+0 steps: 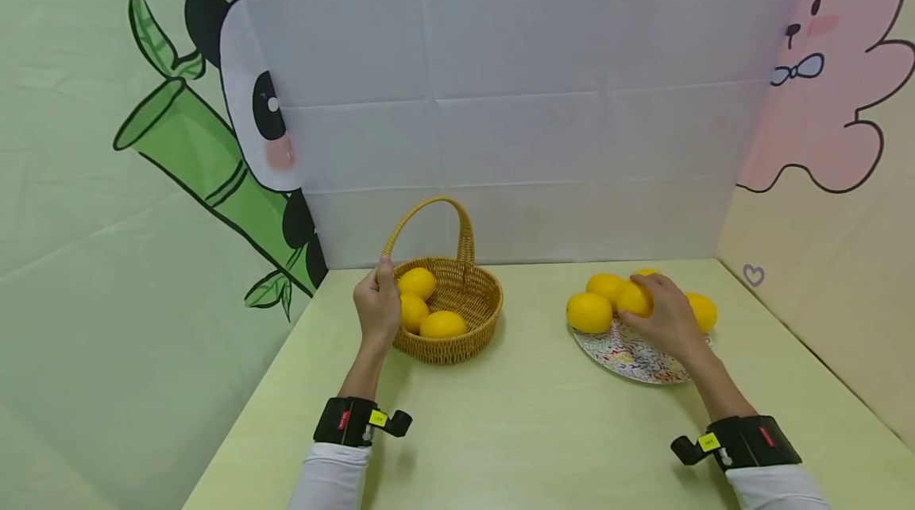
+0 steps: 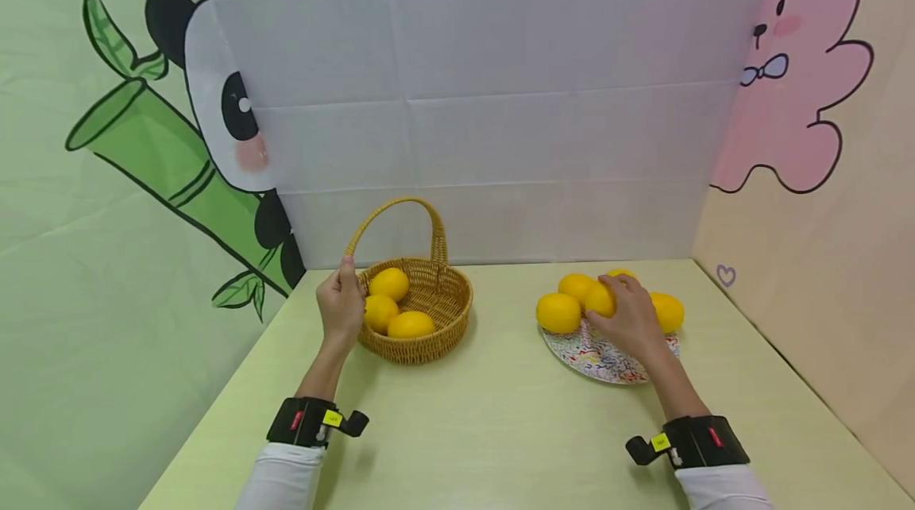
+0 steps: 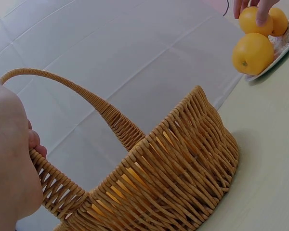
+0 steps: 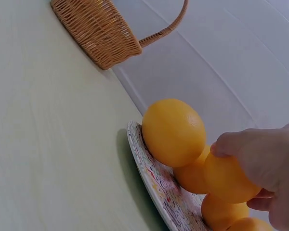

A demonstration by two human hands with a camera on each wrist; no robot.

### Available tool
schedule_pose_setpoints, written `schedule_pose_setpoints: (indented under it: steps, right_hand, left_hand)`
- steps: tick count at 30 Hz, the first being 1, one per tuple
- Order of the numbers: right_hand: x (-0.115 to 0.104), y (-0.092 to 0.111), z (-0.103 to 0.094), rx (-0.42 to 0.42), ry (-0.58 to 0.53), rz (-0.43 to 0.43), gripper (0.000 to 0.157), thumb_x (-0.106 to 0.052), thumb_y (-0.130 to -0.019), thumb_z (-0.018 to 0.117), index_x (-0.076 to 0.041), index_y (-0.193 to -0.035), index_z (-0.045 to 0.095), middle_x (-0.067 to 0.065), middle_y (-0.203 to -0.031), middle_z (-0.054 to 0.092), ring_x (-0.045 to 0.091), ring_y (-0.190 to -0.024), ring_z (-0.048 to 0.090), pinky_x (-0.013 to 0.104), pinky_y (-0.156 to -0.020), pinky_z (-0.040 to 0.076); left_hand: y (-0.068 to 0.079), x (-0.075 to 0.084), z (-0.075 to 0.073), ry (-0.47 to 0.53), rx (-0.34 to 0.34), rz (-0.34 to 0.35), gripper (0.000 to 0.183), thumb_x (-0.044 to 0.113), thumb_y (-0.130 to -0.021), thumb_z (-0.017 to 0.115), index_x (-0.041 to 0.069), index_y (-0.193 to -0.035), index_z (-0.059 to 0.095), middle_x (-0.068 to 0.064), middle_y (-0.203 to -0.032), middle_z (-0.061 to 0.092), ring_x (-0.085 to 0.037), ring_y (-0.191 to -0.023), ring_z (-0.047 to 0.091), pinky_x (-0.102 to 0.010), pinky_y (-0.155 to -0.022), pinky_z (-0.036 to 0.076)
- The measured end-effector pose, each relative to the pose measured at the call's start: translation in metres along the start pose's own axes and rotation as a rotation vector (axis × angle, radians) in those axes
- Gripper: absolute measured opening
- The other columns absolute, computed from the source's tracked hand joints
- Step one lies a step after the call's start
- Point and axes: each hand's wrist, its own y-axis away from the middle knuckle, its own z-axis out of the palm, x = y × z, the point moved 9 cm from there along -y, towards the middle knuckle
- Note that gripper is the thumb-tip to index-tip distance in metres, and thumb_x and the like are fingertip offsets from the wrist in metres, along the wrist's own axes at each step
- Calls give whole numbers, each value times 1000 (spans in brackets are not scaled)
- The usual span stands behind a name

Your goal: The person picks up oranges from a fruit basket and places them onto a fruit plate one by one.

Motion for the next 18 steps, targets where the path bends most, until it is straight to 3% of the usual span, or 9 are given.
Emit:
schedule_pose_setpoints:
  steps: [9,18]
  right_hand:
    - [14,4,11,-48,56,50,71,-18,-81,86,4,-142,55,27,-132,52,45,-109,51,57,-80,48]
    - [16,11,17,-91,87,41,73,-18,-82,85,6,-144,53,33,-137,48,52,-116,47,66,-88,46]
  left_hand:
    - [-1,-1,-1,-21,7,-12,64,55,-106,46,14,-58,37,3,-49,31,-12,-39,26,-21,-36,17]
    - [-2,-2,0,-10,15,-7,62,51,-107,48,13,-58,38,6,-48,32,-7,-38,27,-21,-37,17]
